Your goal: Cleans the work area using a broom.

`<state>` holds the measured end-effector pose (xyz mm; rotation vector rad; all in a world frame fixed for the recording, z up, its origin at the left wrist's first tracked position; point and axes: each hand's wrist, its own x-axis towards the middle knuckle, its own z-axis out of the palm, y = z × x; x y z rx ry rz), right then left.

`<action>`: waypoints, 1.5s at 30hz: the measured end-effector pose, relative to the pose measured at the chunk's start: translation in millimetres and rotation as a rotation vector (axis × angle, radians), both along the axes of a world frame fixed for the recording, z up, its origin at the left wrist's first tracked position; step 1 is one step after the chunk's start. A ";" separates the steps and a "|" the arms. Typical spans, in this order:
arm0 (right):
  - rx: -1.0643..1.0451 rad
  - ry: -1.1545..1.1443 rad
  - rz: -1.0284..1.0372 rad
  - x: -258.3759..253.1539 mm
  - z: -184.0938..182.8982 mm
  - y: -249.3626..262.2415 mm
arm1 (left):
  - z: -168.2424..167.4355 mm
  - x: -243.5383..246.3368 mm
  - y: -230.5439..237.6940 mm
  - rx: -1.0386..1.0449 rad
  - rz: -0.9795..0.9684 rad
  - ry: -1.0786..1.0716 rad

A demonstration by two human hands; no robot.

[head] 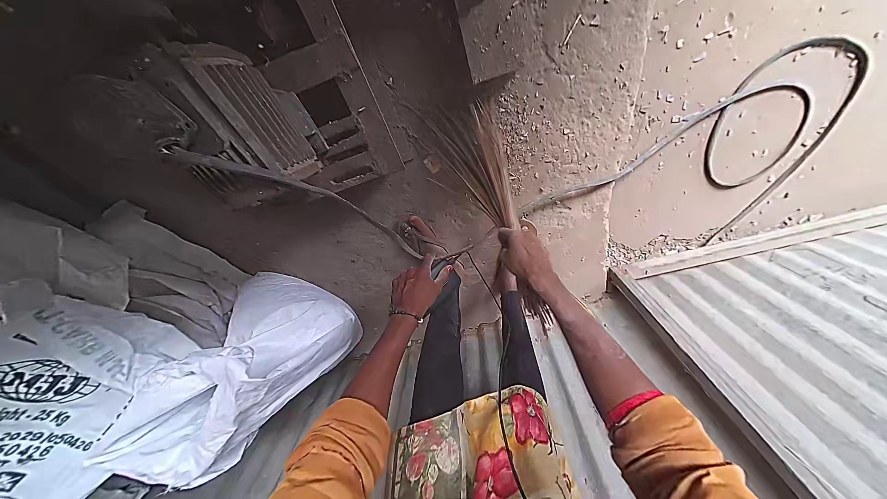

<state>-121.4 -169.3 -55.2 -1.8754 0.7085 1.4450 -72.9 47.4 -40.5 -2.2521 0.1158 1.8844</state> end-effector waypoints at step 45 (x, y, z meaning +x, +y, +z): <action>0.112 0.077 0.528 -50.5 43.0 -145.5 | 30.7 -5.3 -13.4 -0.080 -0.198 0.017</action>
